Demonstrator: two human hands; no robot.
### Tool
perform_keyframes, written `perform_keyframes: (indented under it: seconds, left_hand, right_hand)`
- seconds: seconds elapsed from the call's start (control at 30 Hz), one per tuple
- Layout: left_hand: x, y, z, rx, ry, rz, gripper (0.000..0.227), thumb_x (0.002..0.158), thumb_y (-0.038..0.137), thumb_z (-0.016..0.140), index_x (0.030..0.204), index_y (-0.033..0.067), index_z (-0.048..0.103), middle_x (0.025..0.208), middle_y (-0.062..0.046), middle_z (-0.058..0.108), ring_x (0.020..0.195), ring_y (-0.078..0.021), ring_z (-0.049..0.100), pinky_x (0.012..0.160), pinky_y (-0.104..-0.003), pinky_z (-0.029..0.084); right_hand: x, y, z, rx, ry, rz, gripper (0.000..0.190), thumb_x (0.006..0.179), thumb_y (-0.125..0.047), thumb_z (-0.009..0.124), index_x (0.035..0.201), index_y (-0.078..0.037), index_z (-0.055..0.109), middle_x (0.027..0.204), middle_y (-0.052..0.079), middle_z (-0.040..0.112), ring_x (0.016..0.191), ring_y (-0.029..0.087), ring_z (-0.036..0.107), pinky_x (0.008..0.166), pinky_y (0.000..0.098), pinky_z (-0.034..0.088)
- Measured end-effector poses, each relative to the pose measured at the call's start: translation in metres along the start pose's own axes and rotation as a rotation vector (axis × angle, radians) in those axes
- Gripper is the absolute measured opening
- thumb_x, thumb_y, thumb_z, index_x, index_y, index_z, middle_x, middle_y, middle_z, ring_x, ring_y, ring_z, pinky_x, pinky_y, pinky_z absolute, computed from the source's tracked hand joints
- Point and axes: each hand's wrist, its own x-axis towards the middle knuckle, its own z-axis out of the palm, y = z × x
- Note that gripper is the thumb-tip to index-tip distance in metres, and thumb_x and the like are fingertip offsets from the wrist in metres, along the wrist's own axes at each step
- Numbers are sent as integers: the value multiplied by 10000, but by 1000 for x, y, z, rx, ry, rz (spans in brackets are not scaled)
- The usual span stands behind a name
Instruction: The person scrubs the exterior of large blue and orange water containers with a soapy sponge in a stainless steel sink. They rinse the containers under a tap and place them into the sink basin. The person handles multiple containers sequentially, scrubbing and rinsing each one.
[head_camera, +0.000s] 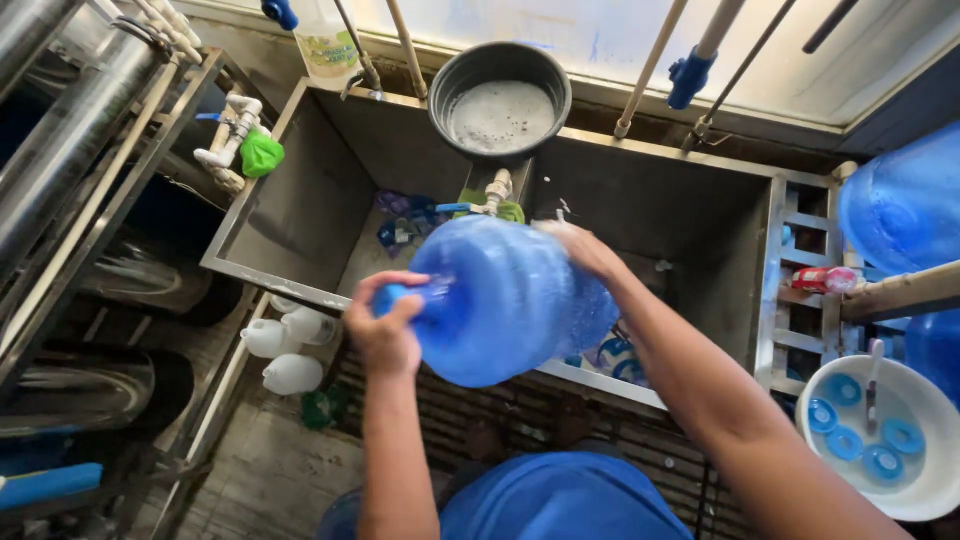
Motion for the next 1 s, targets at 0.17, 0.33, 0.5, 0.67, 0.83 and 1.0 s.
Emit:
perform_keyframes:
  seconds: [0.17,0.33,0.5,0.67,0.83,1.0]
  left_hand:
    - [20,-74,-49,-377,445,-238,396,724,-75,681,1090,45,587,903,-111,681,840,-252,706,832,-393,584]
    - [32,-69,-10,-296,656,-317,364,725,-69,708,1052,24,582,853,-124,671,741,-256,691,741,-386,583]
    - [25,-38,36,-135,550,-292,290,695,-59,728,953,24,628,841,-101,682,731,-205,670,724,-335,569]
    - [1,16,60,165,-40,-161,214,670,-29,734,874,18,686,908,-54,716,840,-145,641,786,-272,523]
    - [-3,8,11,9,-132,-137,306,641,-38,698,942,13,699,981,-103,751,911,-170,687,885,-293,553]
    - [11,-48,-55,-297,91,-215,507,607,-93,685,1097,26,636,1006,-105,723,946,-224,691,908,-365,565]
  right_hand:
    - [-126,30,64,-1461,711,127,486,928,-86,489,1354,137,565,1429,285,567,1377,436,529,1217,529,409]
    - [-79,-97,139,-723,916,179,420,1038,-104,426,1387,105,528,1524,317,457,1479,473,382,1287,518,239]
    - [-22,-287,98,-323,763,120,458,1071,-200,467,1458,45,484,1546,298,434,1470,484,356,1228,531,232]
    - [26,-294,31,-881,183,351,461,901,-405,608,1355,-350,668,1483,50,557,1331,390,512,1011,512,446]
    - [0,11,6,-145,67,292,493,1027,-324,543,1444,-69,606,1438,192,623,1289,335,592,1093,452,462]
    - [-107,19,45,-765,637,131,466,1053,-169,525,1444,83,538,1470,287,539,1365,466,480,1146,516,361]
